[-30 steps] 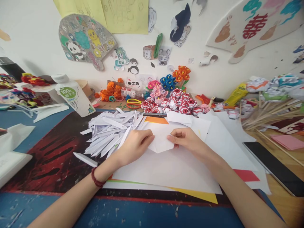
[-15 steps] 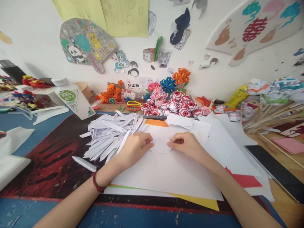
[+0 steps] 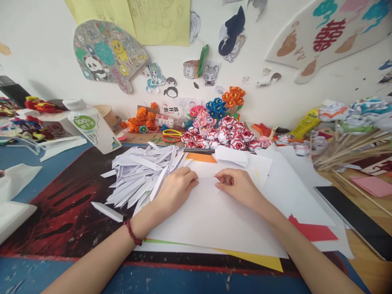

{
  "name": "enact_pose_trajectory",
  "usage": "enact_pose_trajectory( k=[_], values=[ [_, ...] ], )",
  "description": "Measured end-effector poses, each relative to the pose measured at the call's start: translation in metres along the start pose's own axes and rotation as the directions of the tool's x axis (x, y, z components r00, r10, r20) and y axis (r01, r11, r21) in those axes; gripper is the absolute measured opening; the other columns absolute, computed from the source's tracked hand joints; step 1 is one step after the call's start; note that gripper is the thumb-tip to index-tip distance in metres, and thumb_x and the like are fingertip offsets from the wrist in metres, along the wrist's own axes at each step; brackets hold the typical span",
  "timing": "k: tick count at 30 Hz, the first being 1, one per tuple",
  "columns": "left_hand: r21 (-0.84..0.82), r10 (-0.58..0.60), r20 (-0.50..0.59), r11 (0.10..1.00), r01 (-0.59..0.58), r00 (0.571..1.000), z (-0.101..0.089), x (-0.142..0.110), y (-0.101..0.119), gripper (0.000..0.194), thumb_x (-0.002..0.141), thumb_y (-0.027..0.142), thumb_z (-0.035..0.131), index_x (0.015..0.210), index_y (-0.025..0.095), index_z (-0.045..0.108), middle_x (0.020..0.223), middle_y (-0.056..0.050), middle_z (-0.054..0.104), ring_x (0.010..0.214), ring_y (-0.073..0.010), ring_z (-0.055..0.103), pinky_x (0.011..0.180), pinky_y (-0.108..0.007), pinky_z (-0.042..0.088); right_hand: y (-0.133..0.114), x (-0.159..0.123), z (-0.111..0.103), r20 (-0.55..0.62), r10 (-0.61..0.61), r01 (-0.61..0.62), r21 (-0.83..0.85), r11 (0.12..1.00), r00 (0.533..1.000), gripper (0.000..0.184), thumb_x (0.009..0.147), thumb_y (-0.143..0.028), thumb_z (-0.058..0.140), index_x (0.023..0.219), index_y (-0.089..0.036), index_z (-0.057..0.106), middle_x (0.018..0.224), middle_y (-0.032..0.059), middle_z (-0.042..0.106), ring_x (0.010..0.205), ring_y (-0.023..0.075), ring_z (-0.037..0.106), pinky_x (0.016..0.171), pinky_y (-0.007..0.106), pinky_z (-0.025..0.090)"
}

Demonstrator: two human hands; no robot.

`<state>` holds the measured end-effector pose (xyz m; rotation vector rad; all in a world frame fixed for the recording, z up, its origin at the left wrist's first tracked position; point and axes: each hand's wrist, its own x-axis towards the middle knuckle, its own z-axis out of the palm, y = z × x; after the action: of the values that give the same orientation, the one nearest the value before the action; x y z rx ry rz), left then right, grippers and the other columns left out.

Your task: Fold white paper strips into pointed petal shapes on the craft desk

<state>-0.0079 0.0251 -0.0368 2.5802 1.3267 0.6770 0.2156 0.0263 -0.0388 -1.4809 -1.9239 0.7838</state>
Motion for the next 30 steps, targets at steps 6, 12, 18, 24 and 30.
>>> enact_pose_trajectory(
  k=[6,12,18,24,30],
  values=[
    [-0.024,0.023,-0.004,0.999,-0.023,1.000,0.001,0.002,-0.002,0.010,0.089,0.020,0.054,0.084,0.017,0.062,0.082,-0.004,0.062,0.081,-0.0184,0.057,0.072,-0.030,0.043,-0.003,-0.001,-0.004,0.048,0.042,-0.041,-0.012,0.999,0.998,0.018,0.070,-0.033,0.068,0.079,-0.019,0.071,0.062,-0.0004,0.060,0.055,0.0132,0.049,0.053,0.026,0.038],
    [-0.049,0.027,-0.017,0.998,-0.028,0.999,0.005,0.001,0.000,0.010,0.089,0.017,0.053,0.095,0.019,0.059,0.090,-0.004,0.063,0.086,-0.0192,0.058,0.075,-0.031,0.045,-0.004,-0.003,0.001,0.000,-0.017,0.017,-0.042,0.999,1.000,0.013,0.075,-0.031,0.065,0.080,-0.021,0.069,0.066,-0.0005,0.062,0.058,0.0138,0.050,0.055,0.026,0.038],
    [-0.057,0.077,-0.027,0.995,-0.078,0.997,0.005,0.000,0.001,0.013,0.089,0.014,0.051,0.097,0.019,0.060,0.093,-0.005,0.063,0.088,-0.0198,0.058,0.079,-0.033,0.045,-0.004,-0.004,0.003,-0.020,-0.103,0.100,-0.127,0.987,0.994,0.013,0.076,-0.022,0.064,0.088,-0.024,0.069,0.081,0.0004,0.064,0.062,0.0141,0.052,0.058,0.027,0.038],
    [-0.038,0.109,-0.023,0.993,-0.110,0.994,0.005,-0.001,0.003,0.017,0.090,0.010,0.047,0.091,0.019,0.062,0.090,-0.004,0.064,0.087,-0.0193,0.055,0.078,-0.032,0.044,-0.006,-0.006,0.004,-0.019,-0.137,0.132,-0.174,0.976,0.990,0.010,0.076,-0.016,0.065,0.081,-0.024,0.065,0.084,-0.0008,0.065,0.064,0.0144,0.052,0.059,0.027,0.036],
    [0.049,0.162,-0.008,0.986,-0.161,0.987,0.005,-0.002,0.004,0.025,0.089,0.005,0.044,0.098,0.018,0.064,0.092,-0.005,0.065,0.088,-0.0198,0.052,0.080,-0.034,0.044,-0.011,-0.009,0.006,-0.023,-0.171,0.160,-0.249,0.955,0.985,0.011,0.078,-0.013,0.063,0.082,-0.024,0.062,0.086,-0.0018,0.065,0.071,0.0156,0.056,0.064,0.028,0.038]
  ],
)
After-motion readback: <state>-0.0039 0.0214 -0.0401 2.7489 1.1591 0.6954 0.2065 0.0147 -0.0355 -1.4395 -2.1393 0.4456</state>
